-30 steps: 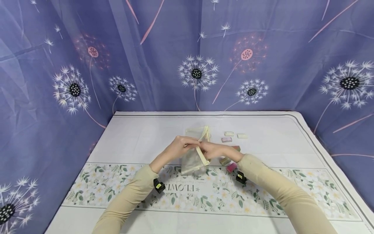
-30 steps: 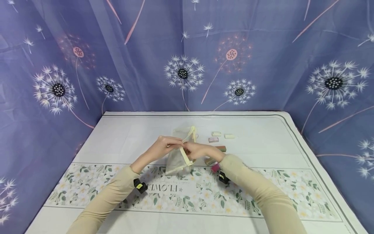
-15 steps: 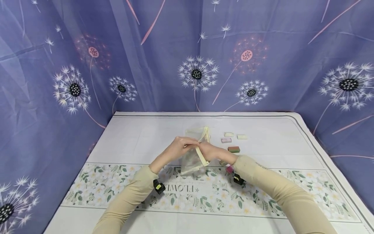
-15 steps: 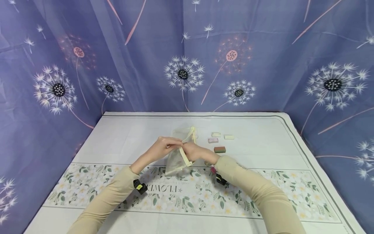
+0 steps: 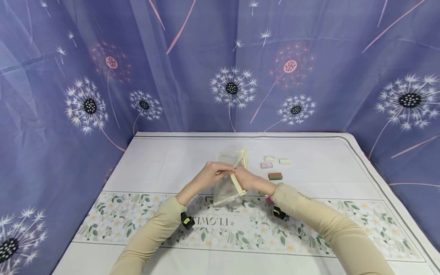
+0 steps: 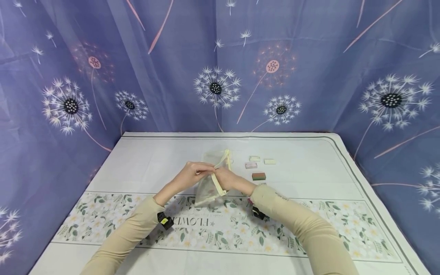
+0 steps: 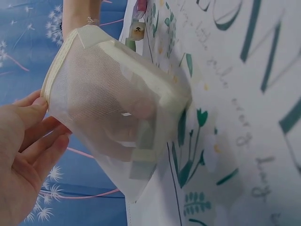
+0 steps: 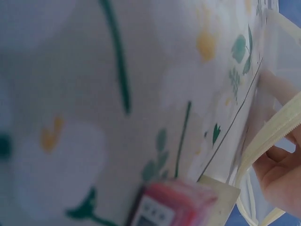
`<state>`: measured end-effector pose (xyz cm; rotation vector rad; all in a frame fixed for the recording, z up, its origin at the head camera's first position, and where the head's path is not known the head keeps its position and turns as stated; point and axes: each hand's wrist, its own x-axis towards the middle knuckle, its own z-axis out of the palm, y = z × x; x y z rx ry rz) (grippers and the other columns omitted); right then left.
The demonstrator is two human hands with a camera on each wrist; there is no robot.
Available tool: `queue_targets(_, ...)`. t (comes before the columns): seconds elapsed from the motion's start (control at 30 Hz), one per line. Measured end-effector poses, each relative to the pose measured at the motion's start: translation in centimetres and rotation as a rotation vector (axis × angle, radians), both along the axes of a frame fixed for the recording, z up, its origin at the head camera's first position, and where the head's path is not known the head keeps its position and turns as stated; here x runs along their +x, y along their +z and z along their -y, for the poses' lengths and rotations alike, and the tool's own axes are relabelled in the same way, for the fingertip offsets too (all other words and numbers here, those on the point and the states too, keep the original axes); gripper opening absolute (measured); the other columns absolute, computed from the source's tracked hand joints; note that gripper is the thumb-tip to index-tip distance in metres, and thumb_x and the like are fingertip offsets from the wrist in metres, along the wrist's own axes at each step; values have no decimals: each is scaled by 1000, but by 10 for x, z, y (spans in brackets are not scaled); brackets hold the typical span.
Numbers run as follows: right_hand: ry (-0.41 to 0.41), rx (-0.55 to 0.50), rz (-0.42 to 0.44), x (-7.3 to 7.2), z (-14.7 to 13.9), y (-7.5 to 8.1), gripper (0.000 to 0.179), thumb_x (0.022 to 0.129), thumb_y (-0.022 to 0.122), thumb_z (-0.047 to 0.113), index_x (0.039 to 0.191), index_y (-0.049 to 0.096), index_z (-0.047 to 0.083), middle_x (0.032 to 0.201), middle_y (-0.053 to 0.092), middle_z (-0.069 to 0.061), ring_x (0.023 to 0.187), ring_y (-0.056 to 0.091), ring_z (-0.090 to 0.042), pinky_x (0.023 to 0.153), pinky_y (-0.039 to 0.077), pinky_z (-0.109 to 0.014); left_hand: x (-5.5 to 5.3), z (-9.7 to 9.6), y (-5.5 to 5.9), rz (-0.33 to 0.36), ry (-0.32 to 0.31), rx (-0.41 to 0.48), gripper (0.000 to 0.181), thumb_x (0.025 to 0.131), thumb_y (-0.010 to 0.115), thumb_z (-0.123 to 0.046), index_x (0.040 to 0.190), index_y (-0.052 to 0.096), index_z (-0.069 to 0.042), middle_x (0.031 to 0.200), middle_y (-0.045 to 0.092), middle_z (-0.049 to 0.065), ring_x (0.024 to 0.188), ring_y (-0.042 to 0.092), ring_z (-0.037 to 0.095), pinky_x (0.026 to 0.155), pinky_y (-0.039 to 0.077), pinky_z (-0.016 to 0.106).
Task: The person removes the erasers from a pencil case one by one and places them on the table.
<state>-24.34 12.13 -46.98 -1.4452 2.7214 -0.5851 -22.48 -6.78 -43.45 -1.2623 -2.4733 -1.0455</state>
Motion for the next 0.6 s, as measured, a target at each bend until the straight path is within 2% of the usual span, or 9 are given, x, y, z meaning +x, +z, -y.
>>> queue_targets(0.1,-38,6,45,1,0,-1,25,87,55,5,111,56,1,61,52,-4,53,35,-5,50,29,-14,0,0,-1,-16,1,5,19,85,61,-10,103,70,-12,105,69,6,92,67,14,75,52,10)
queue_targets(0.2,-89,1,162,1,-3,0,30,86,56,5,116,54,2,59,49,1,50,35,-4,47,31,-14,-1,0,-3,-25,-4,17,20,86,61,-10,103,70,-12,105,69,5,93,66,14,76,52,11)
queue_targets(0.33,-112,-39,351,-1,-6,2,23,80,56,-3,101,57,6,55,41,3,46,33,-6,44,30,-16,-1,1,-4,-9,-15,42,19,86,61,-10,103,70,-12,105,69,5,94,66,15,77,53,11)
queue_targets(0.4,-99,-61,417,-2,-8,4,27,76,56,-5,100,58,6,59,47,3,49,40,-6,47,36,-16,-1,1,-4,-4,-15,44,19,86,61,-10,103,70,-12,105,69,5,93,67,15,76,53,11)
queue_targets(0.47,-78,-76,468,-3,-11,5,35,74,56,-7,106,59,4,67,55,1,57,50,-6,52,44,-16,0,1,-4,-3,-11,43,19,86,60,-9,103,70,-12,104,69,5,92,67,14,76,53,11)
queue_targets(0.6,-48,-84,514,-5,-17,8,44,78,59,0,122,54,3,90,67,-6,78,64,-11,67,55,-21,0,2,-4,4,-6,38,19,87,60,-9,103,70,-12,104,69,5,93,66,13,76,53,11)
